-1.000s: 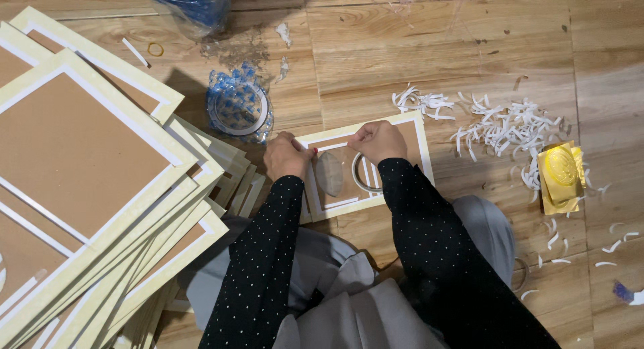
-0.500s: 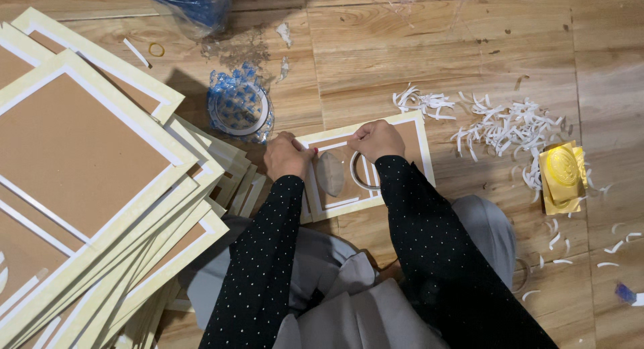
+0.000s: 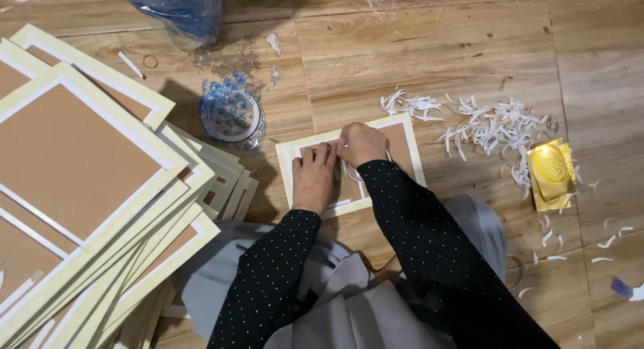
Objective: The person sits on the floor and applies clear adhesive tape to the edges of a wooden frame with a circular cutout. They repeatedly tear off pieces of tape and press them onto the frame's surface, then place the finished frame onto a stack of similar frames.
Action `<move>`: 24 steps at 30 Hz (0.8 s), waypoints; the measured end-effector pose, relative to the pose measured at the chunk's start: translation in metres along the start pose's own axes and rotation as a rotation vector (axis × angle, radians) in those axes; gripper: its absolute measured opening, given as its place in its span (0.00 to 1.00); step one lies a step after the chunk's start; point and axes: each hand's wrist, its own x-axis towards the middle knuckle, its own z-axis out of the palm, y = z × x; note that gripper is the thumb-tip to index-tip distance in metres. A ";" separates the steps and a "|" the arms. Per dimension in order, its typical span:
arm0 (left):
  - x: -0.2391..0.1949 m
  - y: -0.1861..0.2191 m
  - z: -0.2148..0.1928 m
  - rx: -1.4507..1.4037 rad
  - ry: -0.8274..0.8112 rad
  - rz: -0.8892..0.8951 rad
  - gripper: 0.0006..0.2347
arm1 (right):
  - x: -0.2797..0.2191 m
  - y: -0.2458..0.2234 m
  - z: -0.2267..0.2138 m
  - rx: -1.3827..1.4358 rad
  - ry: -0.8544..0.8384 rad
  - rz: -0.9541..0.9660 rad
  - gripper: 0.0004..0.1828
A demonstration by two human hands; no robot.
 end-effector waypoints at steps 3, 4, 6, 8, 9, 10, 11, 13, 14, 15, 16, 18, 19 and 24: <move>0.001 -0.002 0.011 0.169 0.009 0.066 0.18 | 0.005 0.002 0.016 -0.211 0.049 -0.195 0.07; 0.000 -0.002 0.017 0.211 0.018 0.096 0.18 | 0.003 0.004 0.025 -0.483 0.307 -0.392 0.06; 0.000 -0.001 0.026 0.261 0.037 0.125 0.18 | 0.006 0.018 0.030 -0.756 0.582 -0.586 0.07; -0.003 0.003 0.031 0.268 0.048 0.106 0.20 | 0.012 0.045 0.024 -0.604 0.653 -0.379 0.09; -0.004 0.002 0.023 0.270 0.051 0.107 0.20 | 0.002 0.049 0.005 -0.603 0.657 -0.378 0.09; -0.004 0.002 0.016 0.254 0.051 0.093 0.20 | -0.009 0.054 -0.014 -0.238 0.380 -0.104 0.13; -0.005 0.003 0.009 0.238 0.052 0.079 0.20 | -0.020 0.059 -0.032 0.129 0.100 0.165 0.26; -0.014 0.001 -0.017 -0.033 -0.007 -0.040 0.21 | -0.048 0.077 -0.042 0.151 0.021 0.246 0.31; -0.021 -0.002 -0.031 -0.304 -0.080 -0.166 0.23 | -0.063 0.086 -0.044 0.172 -0.073 0.323 0.36; -0.034 -0.001 -0.028 -0.301 -0.074 -0.159 0.23 | -0.069 0.100 -0.036 0.176 -0.065 0.323 0.36; -0.048 0.000 -0.025 -0.375 -0.057 -0.377 0.24 | -0.076 0.114 -0.026 0.173 -0.122 0.375 0.38; -0.069 0.002 -0.014 -0.445 -0.031 -0.591 0.26 | -0.088 0.127 -0.014 0.175 -0.171 0.422 0.41; -0.077 0.003 -0.006 -0.554 -0.079 -0.617 0.25 | -0.095 0.125 -0.012 0.210 -0.164 0.377 0.39; -0.084 -0.012 0.066 -0.858 -0.141 -0.785 0.27 | -0.110 0.120 -0.013 0.275 -0.132 0.312 0.39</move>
